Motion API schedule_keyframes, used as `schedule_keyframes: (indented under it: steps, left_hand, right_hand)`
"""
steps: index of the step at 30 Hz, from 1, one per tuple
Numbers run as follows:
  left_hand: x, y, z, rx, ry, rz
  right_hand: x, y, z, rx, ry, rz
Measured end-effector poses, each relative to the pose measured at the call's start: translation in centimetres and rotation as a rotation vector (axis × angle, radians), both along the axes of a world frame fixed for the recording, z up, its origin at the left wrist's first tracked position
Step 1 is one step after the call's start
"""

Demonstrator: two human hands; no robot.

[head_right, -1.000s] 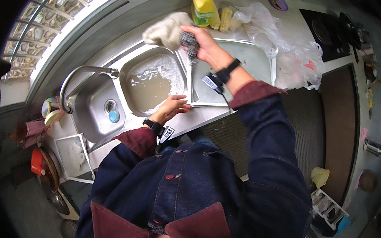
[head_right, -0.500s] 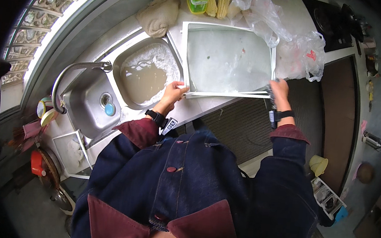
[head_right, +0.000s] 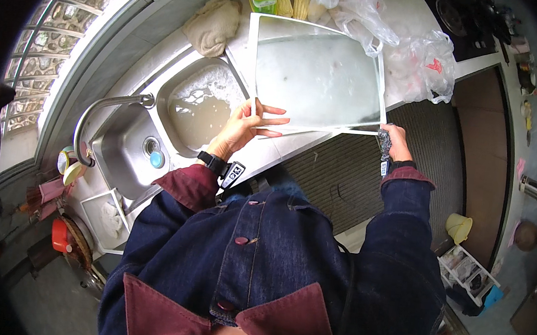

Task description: The person wipes the interior and exterior of a refrigerator with a cloth, removes a drawer, and then scrubs the drawer and a shelf with a steel wool pad under running water at the sink.

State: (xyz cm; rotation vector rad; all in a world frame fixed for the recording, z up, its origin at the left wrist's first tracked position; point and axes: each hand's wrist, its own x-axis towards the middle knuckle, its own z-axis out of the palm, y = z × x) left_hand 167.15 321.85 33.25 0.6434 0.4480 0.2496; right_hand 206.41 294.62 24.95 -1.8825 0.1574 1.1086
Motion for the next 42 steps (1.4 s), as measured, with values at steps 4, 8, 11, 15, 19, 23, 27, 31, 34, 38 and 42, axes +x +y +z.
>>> schedule_keyframes:
  steps: [4,8,11,15,19,23,27,31,34,38,42]
  left_hand:
    - [-0.8,-0.9,2.0,0.017,-0.034,0.036]
    - [-4.0,-1.9,3.8,0.054,-0.026,0.055]
    - [-7.9,-2.9,5.7,0.061,-0.003,0.086]
    - [-13.7,-4.7,8.6,0.051,0.098,0.151]
    - [-19.4,-8.4,10.8,-0.051,0.062,0.309]
    - [-25.1,-13.6,12.4,-0.075,0.031,0.518]
    - [-31.5,-18.3,14.3,-0.149,0.025,0.772]
    - [-37.5,-22.1,16.5,-0.119,0.043,0.979]
    - [-41.4,-23.8,17.8,-0.054,0.074,1.078]
    - [-45.4,-24.9,18.6,0.056,0.147,1.184]
    - [-47.4,-24.2,18.3,0.177,0.235,1.239]
  right_hand:
    - [-1.5,-1.0,2.5,0.019,-0.063,0.045]
    - [-3.8,-1.9,6.7,0.093,-0.009,0.113]
    - [-6.2,-1.5,10.0,0.132,0.009,0.254]
    - [-9.4,0.6,13.5,0.154,0.006,0.487]
    - [-12.4,3.9,15.8,0.228,0.002,0.675]
    - [-16.1,7.4,17.6,0.224,0.037,0.849]
    - [-22.2,11.3,17.8,0.224,0.148,0.999]
    - [-29.7,15.6,16.1,0.259,0.193,1.179]
    - [-35.4,18.8,14.6,0.299,0.213,1.368]
    - [-41.5,23.3,13.2,0.342,0.314,1.284]
    - [-44.9,29.2,10.9,0.373,0.364,1.039]
